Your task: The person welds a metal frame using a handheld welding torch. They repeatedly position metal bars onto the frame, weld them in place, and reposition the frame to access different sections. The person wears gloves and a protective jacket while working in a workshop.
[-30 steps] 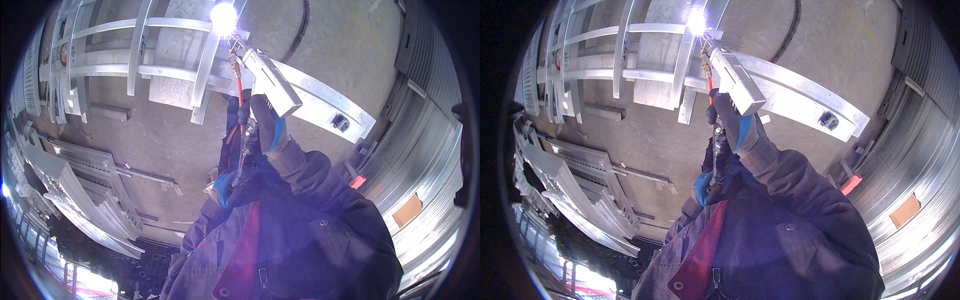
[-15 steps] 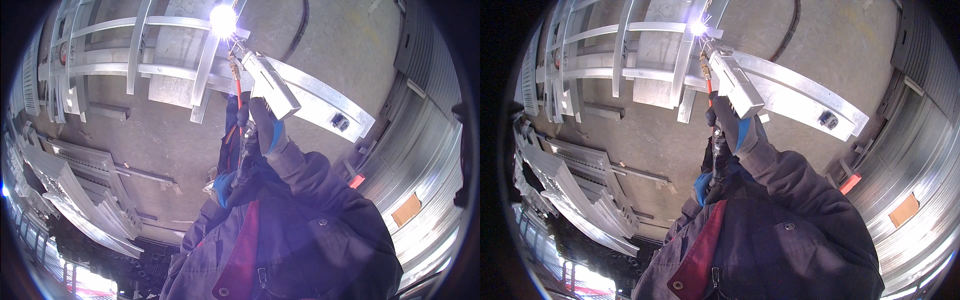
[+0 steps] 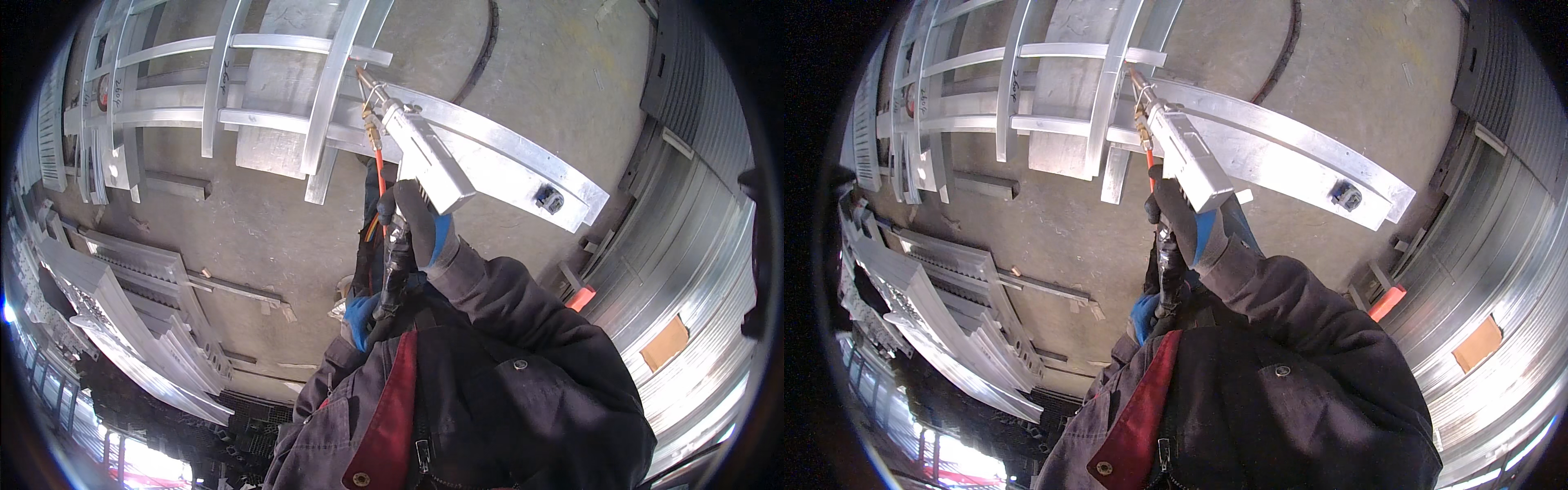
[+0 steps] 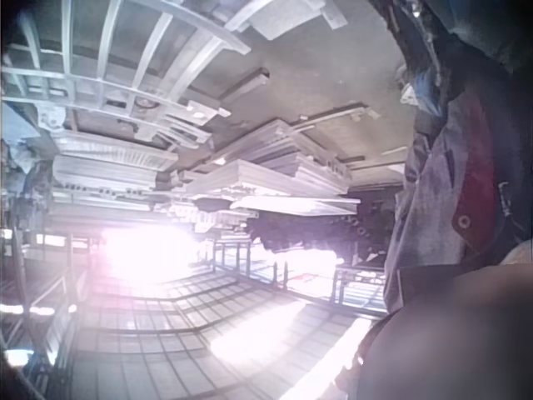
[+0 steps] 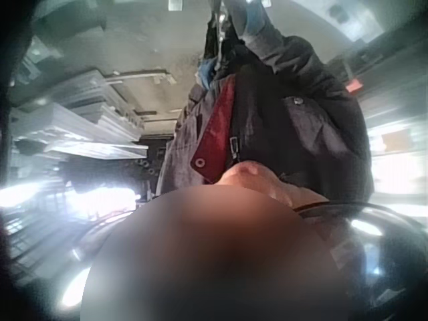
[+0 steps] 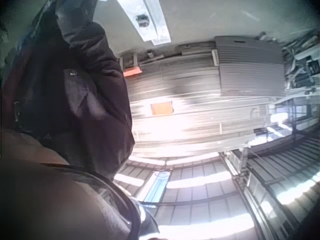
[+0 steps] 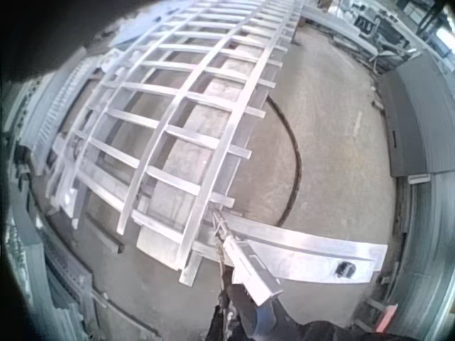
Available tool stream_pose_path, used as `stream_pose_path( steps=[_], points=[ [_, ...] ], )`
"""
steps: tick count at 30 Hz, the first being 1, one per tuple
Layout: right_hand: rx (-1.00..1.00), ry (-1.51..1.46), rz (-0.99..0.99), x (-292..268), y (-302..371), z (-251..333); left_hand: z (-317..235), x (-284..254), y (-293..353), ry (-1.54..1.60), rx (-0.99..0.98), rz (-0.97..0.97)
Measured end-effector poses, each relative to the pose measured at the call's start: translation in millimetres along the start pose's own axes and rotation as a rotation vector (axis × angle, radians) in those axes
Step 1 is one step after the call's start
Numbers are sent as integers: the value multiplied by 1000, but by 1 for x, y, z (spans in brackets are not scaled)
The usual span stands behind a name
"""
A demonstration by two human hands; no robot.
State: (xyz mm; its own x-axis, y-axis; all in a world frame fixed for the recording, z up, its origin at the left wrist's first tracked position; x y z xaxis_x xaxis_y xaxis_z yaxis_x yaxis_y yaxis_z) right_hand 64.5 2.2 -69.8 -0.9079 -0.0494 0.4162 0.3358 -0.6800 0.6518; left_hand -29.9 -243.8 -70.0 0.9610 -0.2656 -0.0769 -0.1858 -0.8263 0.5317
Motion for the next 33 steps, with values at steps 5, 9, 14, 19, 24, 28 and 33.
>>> stream_pose_path(
  steps=[5,9,14,19,24,28,33],
  points=[
    [-32,-39,-3,-12,17,2,5,18,9,34,11,21],
    [-138,275,90,-15,28,7,5,26,15,18,-68,67],
    [-15,-140,-12,-22,38,-25,7,30,32,-17,-114,90],
    [46,-141,-22,-13,52,-53,29,32,56,16,-160,92],
    [34,-22,16,1,58,-76,48,29,74,49,-87,65],
    [36,-157,28,10,55,-96,61,24,79,26,34,23],
    [12,-169,58,12,55,-99,77,23,85,66,90,-4]
  ],
)
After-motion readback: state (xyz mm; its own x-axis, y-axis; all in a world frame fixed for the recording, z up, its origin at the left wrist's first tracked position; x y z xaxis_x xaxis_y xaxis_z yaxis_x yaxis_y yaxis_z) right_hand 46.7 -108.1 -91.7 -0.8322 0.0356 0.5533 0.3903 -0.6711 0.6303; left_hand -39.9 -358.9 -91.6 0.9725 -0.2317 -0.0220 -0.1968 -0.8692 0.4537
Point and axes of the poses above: each hand's wrist, its own y-axis away from the middle knuckle, its own x-axis out of the palm, z = x × y, the point moved 9 cm from there along -y, towards the middle knuckle, and after that the axes turned 1 degree about -x, right-handed, at the moved point
